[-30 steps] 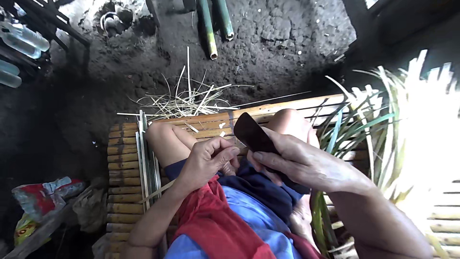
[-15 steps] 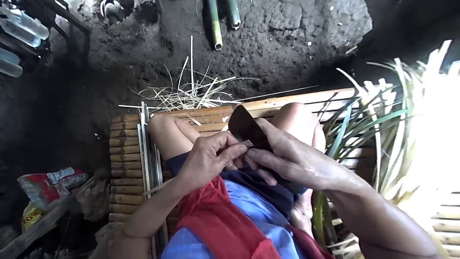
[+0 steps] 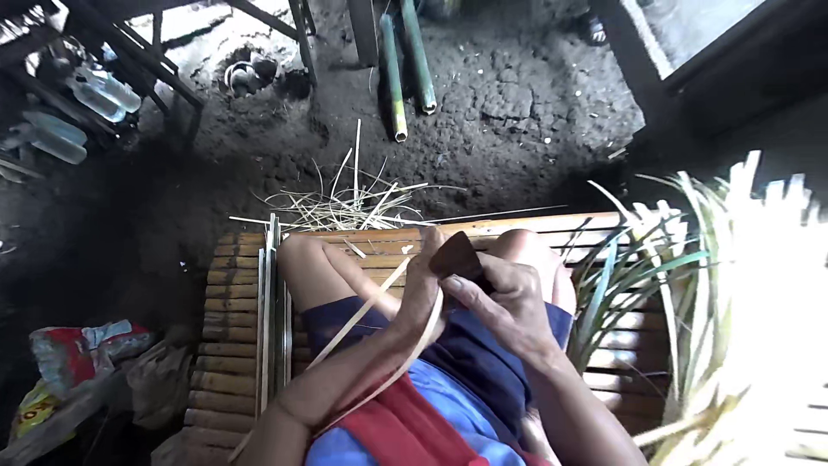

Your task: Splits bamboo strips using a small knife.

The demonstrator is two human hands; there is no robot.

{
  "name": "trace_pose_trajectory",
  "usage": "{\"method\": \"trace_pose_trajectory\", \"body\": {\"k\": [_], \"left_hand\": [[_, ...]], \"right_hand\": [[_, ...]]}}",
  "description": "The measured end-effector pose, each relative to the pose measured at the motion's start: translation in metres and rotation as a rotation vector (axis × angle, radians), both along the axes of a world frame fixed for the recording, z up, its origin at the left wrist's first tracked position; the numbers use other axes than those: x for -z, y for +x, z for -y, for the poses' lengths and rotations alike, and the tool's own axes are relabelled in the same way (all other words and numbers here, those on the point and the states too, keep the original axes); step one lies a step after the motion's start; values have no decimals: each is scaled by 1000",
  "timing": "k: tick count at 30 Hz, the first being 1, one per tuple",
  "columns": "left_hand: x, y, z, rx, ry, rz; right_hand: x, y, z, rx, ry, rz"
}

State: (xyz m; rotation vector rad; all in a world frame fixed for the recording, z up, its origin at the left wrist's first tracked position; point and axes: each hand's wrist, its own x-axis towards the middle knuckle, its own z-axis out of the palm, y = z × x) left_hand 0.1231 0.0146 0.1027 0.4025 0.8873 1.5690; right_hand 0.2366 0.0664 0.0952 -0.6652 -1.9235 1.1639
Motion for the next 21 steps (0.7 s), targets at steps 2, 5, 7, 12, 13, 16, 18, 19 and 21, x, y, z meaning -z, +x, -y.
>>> {"method": "trace_pose_trajectory", "body": {"k": [2, 5, 7, 12, 13, 16, 18, 19, 21], "left_hand": [[4, 6, 4, -71, -27, 20], [33, -17, 9, -293, -127, 94], [42, -24, 7, -307, -214, 199], [8, -12, 6, 346, 150, 86], [-5, -9, 5, 352, 145, 35], [-21, -1, 4, 220, 72, -57], [-15, -6, 1, 83, 84, -45], [-9, -16, -3, -28, 57, -36], [8, -53, -10, -320, -65, -2]], "right_hand": [[-6, 22, 8, 31, -152, -61], [-28, 71, 9, 186, -230, -196], [-34, 84, 5, 249, -185, -200], [-21, 58, -8, 304, 7, 47], [-22, 52, -4, 237, 7, 42], [-15, 26, 18, 13, 73, -36], [-8, 28, 24, -16, 77, -73], [-8, 38, 28, -18, 39, -88], [-13, 68, 35, -12, -56, -156]]}}
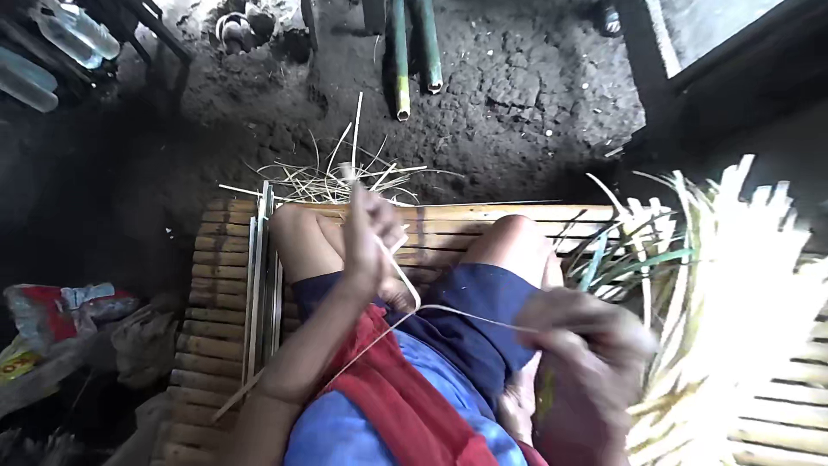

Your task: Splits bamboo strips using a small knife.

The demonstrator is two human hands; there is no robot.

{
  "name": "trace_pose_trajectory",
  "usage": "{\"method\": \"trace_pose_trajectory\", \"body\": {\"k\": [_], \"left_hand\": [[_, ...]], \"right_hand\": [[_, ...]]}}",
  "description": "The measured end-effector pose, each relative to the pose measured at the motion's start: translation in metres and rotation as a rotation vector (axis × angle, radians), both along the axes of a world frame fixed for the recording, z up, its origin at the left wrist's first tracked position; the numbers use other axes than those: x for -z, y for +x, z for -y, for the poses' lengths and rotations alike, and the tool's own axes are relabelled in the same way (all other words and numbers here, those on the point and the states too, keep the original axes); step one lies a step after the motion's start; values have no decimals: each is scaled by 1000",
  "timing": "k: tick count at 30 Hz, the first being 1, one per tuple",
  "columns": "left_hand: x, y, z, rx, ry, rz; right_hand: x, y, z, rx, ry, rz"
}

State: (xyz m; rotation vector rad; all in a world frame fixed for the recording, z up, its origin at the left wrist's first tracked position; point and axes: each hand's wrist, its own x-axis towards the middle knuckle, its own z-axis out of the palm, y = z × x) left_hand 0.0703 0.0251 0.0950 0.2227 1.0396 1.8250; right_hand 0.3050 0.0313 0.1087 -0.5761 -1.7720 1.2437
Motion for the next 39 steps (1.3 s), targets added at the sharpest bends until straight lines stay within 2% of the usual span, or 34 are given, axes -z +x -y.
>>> {"method": "trace_pose_trajectory", "body": {"k": [2, 3, 4, 6, 7, 8, 9, 12, 14, 17, 19, 20, 21, 24, 25, 26, 28, 31, 35, 37, 38, 39], "left_hand": [[12, -35, -4, -267, -117, 61], [16, -41, -2, -303, -147, 73], [16, -36, 5, -214, -154, 44], [14, -12, 28, 302, -30, -61], [7, 4, 36, 540, 36, -61], [-3, 19, 38, 697, 72, 8], [-12, 29, 39, 755, 80, 70], [-17, 40, 36, 549, 91, 149], [-8, 33, 30, 425, 144, 198], [15, -9, 22, 91, 103, 173], [24, -38, 15, -177, -25, 150], [24, -42, 14, -225, -77, 139], [23, -36, 19, -140, -108, 80], [12, -2, 49, 593, 54, -140], [2, 9, 54, 726, 77, -145], [-7, 16, 56, 763, 71, -140], [-13, 21, 51, 634, 36, -19], [5, 19, 34, 514, 116, 232], [37, -15, 29, 71, 20, 320], [43, -27, 25, -92, -61, 381], [43, -23, 27, -46, -77, 365], [41, -15, 34, 117, -47, 305]], "right_hand": [[-5, 21, 4, 50, -34, -77], [-6, 23, 4, 105, -31, -62], [-4, 21, 3, 182, -22, -18], [1, 7, -5, 341, 17, 87], [2, -1, -10, 362, 25, 106], [3, -9, -13, 327, 10, 98], [3, -17, -11, 249, -4, 84], [11, -48, 6, -24, 79, 95], [20, -55, 11, -71, 90, 89], [10, -20, 13, -149, -11, 49], [2, 1, 11, -180, -33, 7], [1, 4, 10, -160, -26, 15], [2, 2, 10, -98, -15, 45], [7, -11, -1, 202, 59, 138], [7, -15, -3, 227, 60, 129], [7, -21, -3, 205, 68, 132], [9, -41, 7, 109, 172, 186], [27, -70, 21, 17, 355, 197], [9, -33, 40, -269, 199, 153], [8, -27, 39, -224, 202, 169], [10, -29, 35, -144, 216, 221], [13, -32, 28, -44, 228, 278]]}}
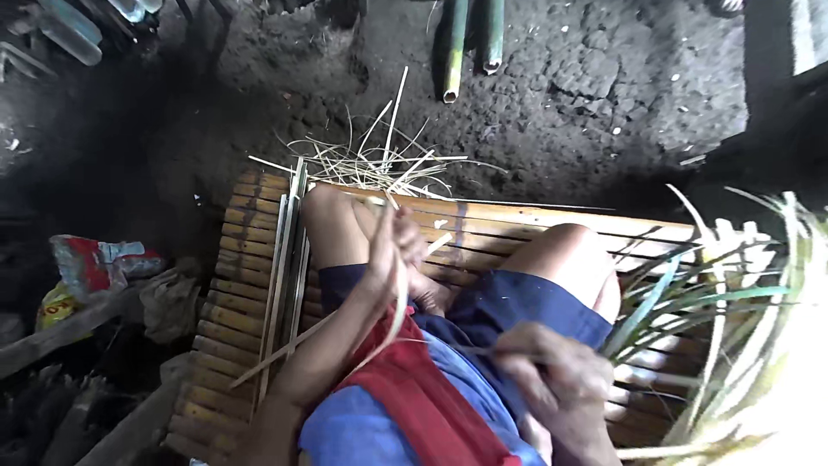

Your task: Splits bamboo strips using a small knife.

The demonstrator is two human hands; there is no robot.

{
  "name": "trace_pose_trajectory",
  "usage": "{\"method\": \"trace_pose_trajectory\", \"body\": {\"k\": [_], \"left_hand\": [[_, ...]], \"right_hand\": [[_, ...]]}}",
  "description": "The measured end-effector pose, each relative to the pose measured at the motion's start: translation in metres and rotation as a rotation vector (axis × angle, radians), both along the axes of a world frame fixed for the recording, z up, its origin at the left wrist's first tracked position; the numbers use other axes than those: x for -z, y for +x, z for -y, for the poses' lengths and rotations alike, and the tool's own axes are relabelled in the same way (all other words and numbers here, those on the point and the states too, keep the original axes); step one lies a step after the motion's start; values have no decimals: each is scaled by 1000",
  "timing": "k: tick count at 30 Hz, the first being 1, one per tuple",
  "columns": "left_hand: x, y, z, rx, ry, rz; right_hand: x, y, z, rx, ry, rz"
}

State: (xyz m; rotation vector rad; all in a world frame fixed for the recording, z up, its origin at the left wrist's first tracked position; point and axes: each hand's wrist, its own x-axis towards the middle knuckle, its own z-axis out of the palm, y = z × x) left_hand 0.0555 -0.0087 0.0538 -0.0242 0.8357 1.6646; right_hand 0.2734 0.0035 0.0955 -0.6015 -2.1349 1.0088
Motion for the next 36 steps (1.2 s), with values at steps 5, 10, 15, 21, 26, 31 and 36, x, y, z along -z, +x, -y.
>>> {"method": "trace_pose_trajectory", "body": {"k": [5, 10, 15, 21, 26, 31, 36], "left_hand": [[-38, 31, 33, 549, 155, -189], [-30, 39, 36, 49, 70, -120], [-16, -1, 47, -248, -257, -72], [-44, 39, 50, 505, 9, -77], [-25, 39, 51, 185, -68, -83], [-16, 21, 55, 297, -88, -98], [-34, 35, 37, 529, 2, -180]], "right_hand": [[5, -12, -19, 59, -169, -17], [13, -26, 6, -126, -259, -58], [-7, 19, 7, -103, -393, -43], [3, -2, 0, 54, -316, 33], [11, -14, 24, -83, -274, 17], [6, -2, 17, -8, -215, 41], [17, -20, 7, 19, -214, 0]]}}
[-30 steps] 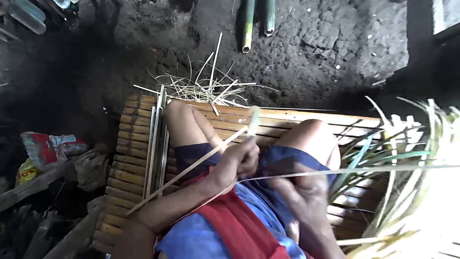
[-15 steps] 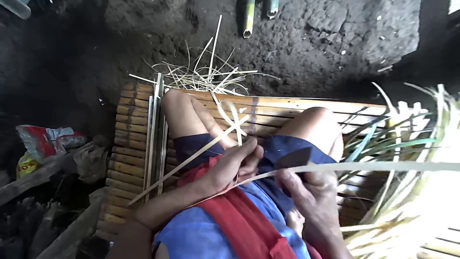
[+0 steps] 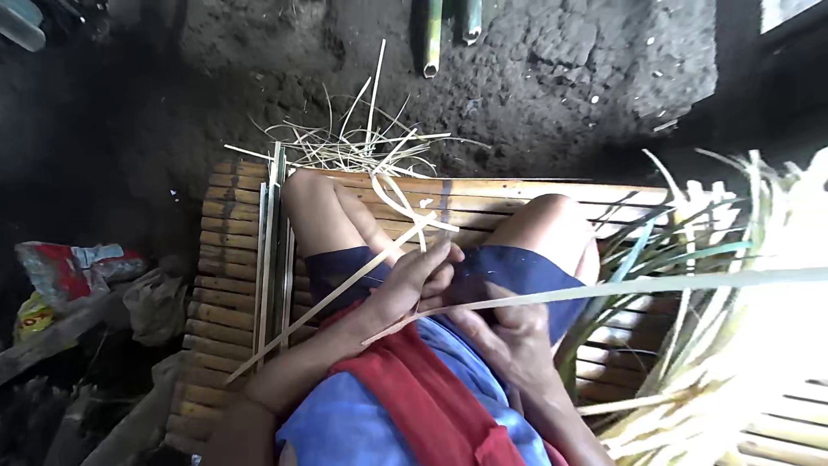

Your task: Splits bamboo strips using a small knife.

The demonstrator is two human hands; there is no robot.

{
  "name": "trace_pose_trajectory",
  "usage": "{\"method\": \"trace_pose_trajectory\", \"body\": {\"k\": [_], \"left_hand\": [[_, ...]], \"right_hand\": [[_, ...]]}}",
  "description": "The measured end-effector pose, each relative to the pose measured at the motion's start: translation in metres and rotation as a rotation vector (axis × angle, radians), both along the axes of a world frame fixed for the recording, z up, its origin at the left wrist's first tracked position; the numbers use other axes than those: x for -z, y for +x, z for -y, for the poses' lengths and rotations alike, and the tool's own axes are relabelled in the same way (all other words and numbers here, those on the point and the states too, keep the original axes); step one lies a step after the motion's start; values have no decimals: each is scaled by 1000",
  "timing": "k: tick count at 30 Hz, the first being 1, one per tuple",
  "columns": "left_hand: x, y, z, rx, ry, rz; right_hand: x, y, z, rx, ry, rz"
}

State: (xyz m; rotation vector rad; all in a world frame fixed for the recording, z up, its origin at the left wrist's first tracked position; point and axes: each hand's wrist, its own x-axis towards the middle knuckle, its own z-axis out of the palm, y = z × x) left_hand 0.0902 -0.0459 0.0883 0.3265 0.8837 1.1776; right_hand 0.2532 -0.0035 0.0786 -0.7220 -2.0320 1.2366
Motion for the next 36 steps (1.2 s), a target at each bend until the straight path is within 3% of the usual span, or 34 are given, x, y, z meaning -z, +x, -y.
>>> {"method": "trace_pose_trajectory", "body": {"k": [3, 7, 8, 11, 13, 15, 20, 33, 36], "left_hand": [[11, 3, -3, -135, 56, -62], [28, -2, -1, -355, -78, -33], [29, -3, -4, -331, -106, -31], [20, -6, -10, 33, -31, -50], [11, -3, -12, 92, 32, -78], [7, 0, -10, -1, 47, -155], [18, 12, -32, -468, -63, -33], [22, 15, -67, -511, 67, -260], [36, -42, -67, -555, 109, -295]], "right_hand": [[5, -10, 7, -8, 46, 29], [1, 7, 8, -22, 45, 65], [1, 8, 7, -8, 59, 71], [6, 4, -1, 74, 105, 96], [8, -2, -1, 46, 77, 75], [9, -11, 6, 10, 77, 53], [4, -11, 8, 61, 179, 77], [7, -6, -9, 262, 407, 154], [-10, 18, 5, 148, 305, 67]]}}
